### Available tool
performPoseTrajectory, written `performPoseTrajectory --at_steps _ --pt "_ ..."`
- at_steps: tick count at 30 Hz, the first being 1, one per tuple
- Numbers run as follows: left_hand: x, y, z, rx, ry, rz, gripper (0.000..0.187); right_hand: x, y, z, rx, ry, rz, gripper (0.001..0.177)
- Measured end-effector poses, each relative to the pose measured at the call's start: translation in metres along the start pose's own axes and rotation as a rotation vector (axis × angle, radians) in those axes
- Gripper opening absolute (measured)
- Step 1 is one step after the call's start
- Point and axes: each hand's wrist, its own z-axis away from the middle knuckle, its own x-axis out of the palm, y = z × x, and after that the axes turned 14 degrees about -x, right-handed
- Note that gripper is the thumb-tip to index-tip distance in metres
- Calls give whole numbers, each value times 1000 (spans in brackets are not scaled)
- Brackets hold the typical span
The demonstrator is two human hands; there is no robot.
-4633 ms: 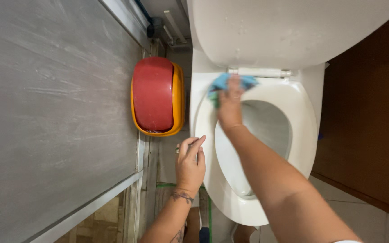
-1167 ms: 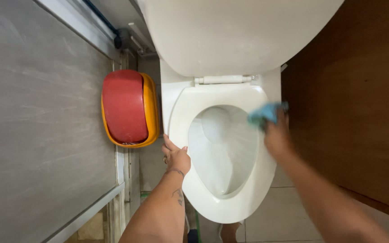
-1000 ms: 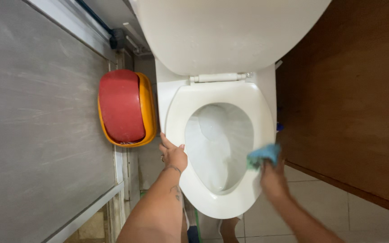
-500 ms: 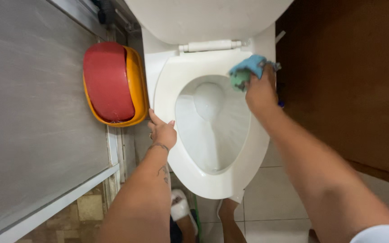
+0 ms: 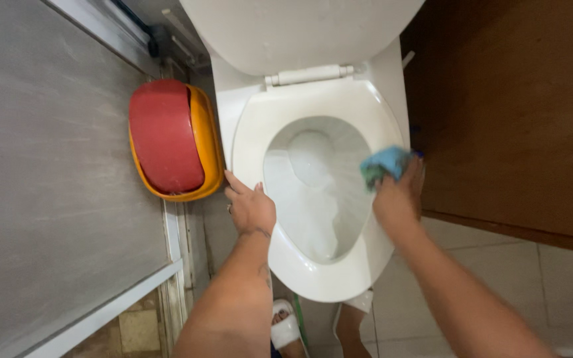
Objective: The person scrubs the inside of a toilet bowl with a toilet brush, then wipes the toilet seat, lid, and tank with a cloth. The person flushes the toilet during the process.
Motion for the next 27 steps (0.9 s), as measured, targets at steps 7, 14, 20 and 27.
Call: performPoseTrajectory --at_steps 7,14,20,27 --pt "3 -7 0 129 141 -55 75 35 -12 -124 -388 -135 411 34" --pt "8 -10 -5 106 201 -94 75 87 -57 -160 -126 143 -581 45" --pt "-4 -5 -3 85 151 -104 73 81 -39 -184 -201 298 -986 31" --pt "-4 -2 -5 31 75 -123 73 124 -32 -195 -359 288 -926 21"
